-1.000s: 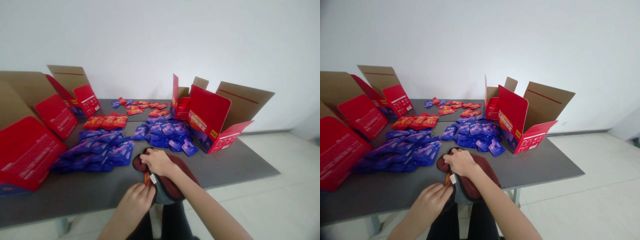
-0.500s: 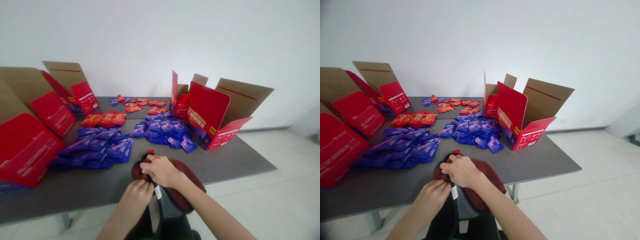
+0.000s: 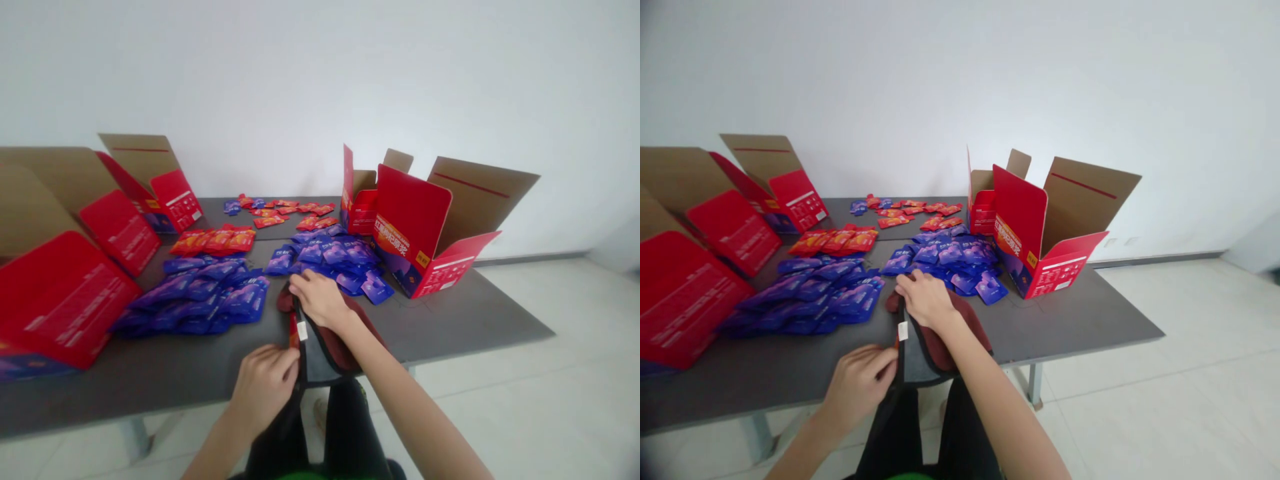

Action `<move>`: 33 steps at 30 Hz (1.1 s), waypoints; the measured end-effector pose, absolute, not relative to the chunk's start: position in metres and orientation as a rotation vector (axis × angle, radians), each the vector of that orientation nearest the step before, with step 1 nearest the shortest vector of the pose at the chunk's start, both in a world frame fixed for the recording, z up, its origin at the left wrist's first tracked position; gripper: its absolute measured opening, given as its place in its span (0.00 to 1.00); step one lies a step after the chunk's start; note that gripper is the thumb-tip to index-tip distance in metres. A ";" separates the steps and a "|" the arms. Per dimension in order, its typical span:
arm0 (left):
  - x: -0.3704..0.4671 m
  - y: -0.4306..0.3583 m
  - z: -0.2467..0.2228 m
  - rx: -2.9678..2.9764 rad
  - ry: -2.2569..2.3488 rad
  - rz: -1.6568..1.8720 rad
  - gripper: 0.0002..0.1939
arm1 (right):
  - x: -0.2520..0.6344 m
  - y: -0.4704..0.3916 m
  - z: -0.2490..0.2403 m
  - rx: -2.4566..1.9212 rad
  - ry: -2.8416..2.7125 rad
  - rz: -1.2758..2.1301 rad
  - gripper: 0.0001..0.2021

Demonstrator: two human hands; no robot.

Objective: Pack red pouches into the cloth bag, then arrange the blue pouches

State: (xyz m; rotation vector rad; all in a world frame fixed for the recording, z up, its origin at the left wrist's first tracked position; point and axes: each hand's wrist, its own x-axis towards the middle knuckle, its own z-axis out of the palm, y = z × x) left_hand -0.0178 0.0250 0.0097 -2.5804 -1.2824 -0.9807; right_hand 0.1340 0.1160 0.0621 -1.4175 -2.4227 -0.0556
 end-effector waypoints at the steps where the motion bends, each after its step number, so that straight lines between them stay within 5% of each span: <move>1: -0.018 0.025 0.008 -2.546 -1.406 -1.104 0.11 | 0.142 0.111 0.071 -1.393 -2.306 -0.055 0.14; 7: -0.016 0.022 -0.004 -2.172 -2.243 -2.058 0.10 | 0.190 0.082 0.116 -1.123 -1.818 -0.037 0.14; 14: -0.027 0.009 -0.017 -2.205 -2.058 -1.728 0.06 | 0.201 0.069 0.100 -1.060 -1.787 0.054 0.11; 20: -0.016 0.013 0.002 -1.998 -2.345 -2.193 0.14 | 0.212 0.065 0.097 -1.054 -1.648 -0.009 0.10; 23: -0.017 0.014 0.007 -2.212 -2.337 -1.759 0.22 | 0.217 0.064 0.097 -1.087 -1.653 0.000 0.11; 27: -0.032 0.014 0.009 -2.323 -1.695 -0.842 0.18 | 0.218 0.064 0.090 -1.092 -1.710 0.056 0.11; 33: -0.041 0.021 0.010 -2.577 -0.996 -0.577 0.19 | 0.203 0.046 0.094 -1.106 -1.865 0.106 0.13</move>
